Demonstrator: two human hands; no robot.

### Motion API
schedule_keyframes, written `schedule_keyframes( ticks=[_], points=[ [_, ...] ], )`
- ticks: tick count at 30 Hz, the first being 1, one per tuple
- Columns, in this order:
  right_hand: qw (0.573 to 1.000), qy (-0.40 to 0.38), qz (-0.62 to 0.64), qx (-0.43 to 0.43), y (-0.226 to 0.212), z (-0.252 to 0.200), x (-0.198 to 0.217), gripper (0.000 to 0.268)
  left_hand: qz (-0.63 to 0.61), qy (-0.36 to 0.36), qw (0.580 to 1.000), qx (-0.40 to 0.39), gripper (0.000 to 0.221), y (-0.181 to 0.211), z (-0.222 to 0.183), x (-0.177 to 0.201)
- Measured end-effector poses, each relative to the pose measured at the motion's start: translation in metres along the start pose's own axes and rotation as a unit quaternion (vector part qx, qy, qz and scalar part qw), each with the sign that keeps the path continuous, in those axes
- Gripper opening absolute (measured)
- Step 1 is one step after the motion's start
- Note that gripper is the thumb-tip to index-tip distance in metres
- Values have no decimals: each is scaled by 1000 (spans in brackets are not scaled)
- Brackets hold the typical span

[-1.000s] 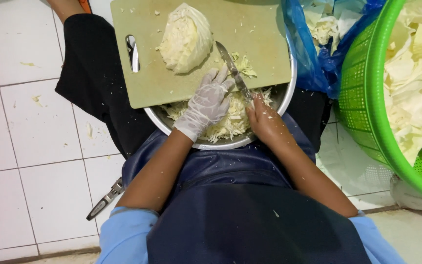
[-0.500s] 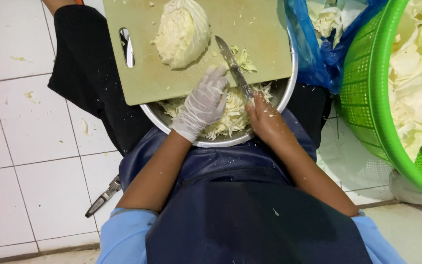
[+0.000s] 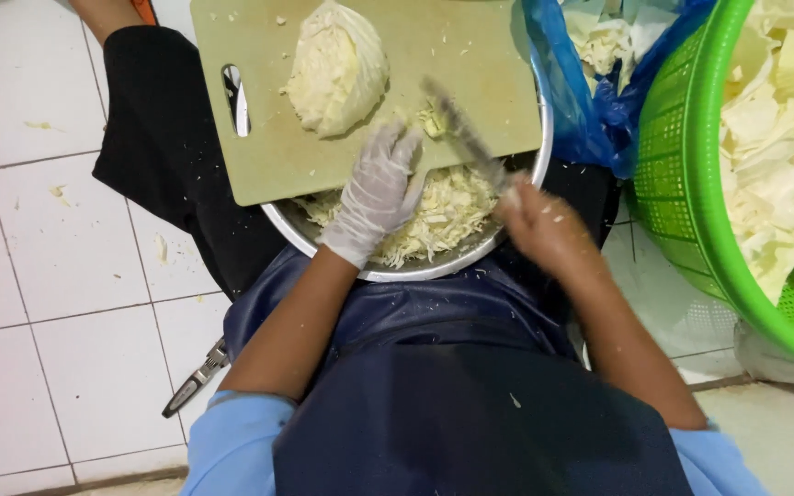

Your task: A person is shredding a head of cabbage using a knife on a cutting board and placing the shredded pieces into a bowl while sitting on the floor.

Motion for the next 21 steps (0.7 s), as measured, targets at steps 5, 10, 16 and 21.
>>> schedule_keyframes(
  ticks=[5, 10, 16, 21],
  points=[
    [955, 182, -215, 94, 32, 66, 3, 35, -1, -108, 994, 19, 81, 45, 14, 4],
    [902, 248, -288, 205, 19, 31, -5, 30, -73, -82, 990, -83, 68, 42, -7, 26],
    [942, 135, -222, 214, 30, -25, 18, 19, -162, -130, 978, 32, 38, 54, -16, 78],
    [924, 49, -306, 222, 22, -20, -4, 18, -32, -360, 923, 132, 33, 23, -68, 21]
  ],
)
Point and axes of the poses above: each hand's wrist, its own z-axis towards the middle knuckle, its own x-axis out of the back of the hand, y = z × x, the point moved 7 cm from there along z, towards the middle knuckle, and after that the axes turned 9 degrees about -z, right-handed, at the moved point
